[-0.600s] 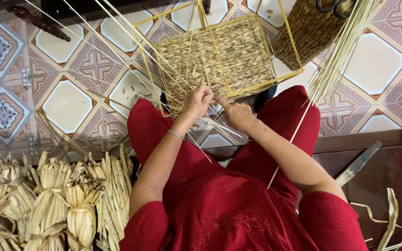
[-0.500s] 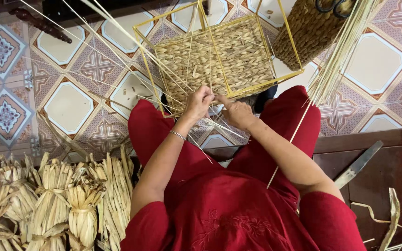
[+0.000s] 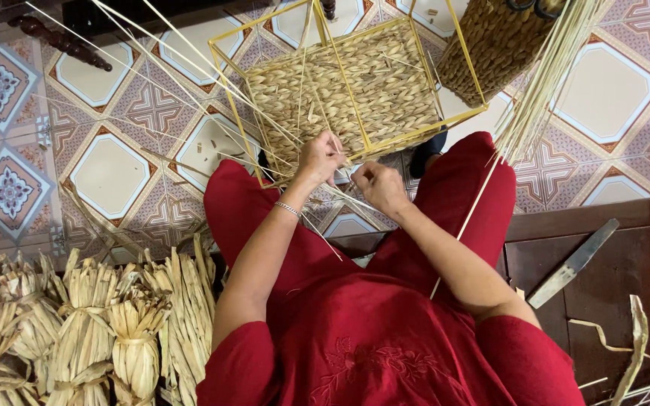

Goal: The person weaves a basket on a frame by threading and intertwining dried plant strips through the wire structure by hand, trimming excess material with scissors, and weaving additional strips around the edges.

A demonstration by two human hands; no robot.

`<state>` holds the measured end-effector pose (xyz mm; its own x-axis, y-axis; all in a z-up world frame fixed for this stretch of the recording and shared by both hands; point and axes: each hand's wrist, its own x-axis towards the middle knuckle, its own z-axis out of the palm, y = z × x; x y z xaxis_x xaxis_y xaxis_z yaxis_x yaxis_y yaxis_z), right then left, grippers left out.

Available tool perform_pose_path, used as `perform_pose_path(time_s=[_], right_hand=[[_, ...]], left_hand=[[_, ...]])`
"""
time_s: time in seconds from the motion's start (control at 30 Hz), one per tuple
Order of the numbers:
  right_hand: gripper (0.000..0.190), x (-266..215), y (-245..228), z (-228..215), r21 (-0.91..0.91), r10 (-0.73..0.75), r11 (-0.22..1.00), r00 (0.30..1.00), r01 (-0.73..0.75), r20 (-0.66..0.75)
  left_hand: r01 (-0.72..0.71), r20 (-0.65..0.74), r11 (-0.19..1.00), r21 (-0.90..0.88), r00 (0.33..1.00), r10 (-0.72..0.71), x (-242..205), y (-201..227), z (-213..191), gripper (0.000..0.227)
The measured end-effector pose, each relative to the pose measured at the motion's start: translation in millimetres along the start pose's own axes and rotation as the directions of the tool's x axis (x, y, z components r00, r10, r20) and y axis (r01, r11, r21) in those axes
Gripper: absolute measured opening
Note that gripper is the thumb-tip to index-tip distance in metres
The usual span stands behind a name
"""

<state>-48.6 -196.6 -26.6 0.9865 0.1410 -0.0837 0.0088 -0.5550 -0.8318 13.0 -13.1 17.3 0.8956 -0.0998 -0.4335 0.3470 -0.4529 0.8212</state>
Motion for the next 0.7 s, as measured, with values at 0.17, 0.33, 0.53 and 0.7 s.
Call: perform_pose_path(time_s=[0.17, 0.33, 0.53, 0.7], right_hand=[[0.019, 7.9, 34.7, 44.9, 0.543, 0.181, 0.829, 0.983, -0.135, -0.032], [0.008, 15.5, 44.0, 59.1, 0.604, 0.248, 0.768, 0.969, -0.211, 0.023], [0.004, 27.4, 47.9, 53.4, 0.598, 0.251, 0.750, 0.958, -0.283, 0.139], [0.004, 28.4, 54.2, 48.6, 0.663, 0.269, 0.664, 0.938, -0.346, 0.220]], left_hand=[[-0.013, 0.006, 0.998, -0.060, 1.000, 0.013, 1.4, -7.7, 5.1, 0.020], [0.009, 0.039, 1.000, 0.015, 0.999, -0.010, 1.1, -7.6, 1.1, 0.015], [0.002, -0.010, 0.996, 0.087, 1.000, -0.002, -2.5, -5.0, 4.2, 0.012], [-0.090, -0.031, 0.993, -0.074, 0.996, 0.088, -1.6, -14.4, 7.4, 0.018]])
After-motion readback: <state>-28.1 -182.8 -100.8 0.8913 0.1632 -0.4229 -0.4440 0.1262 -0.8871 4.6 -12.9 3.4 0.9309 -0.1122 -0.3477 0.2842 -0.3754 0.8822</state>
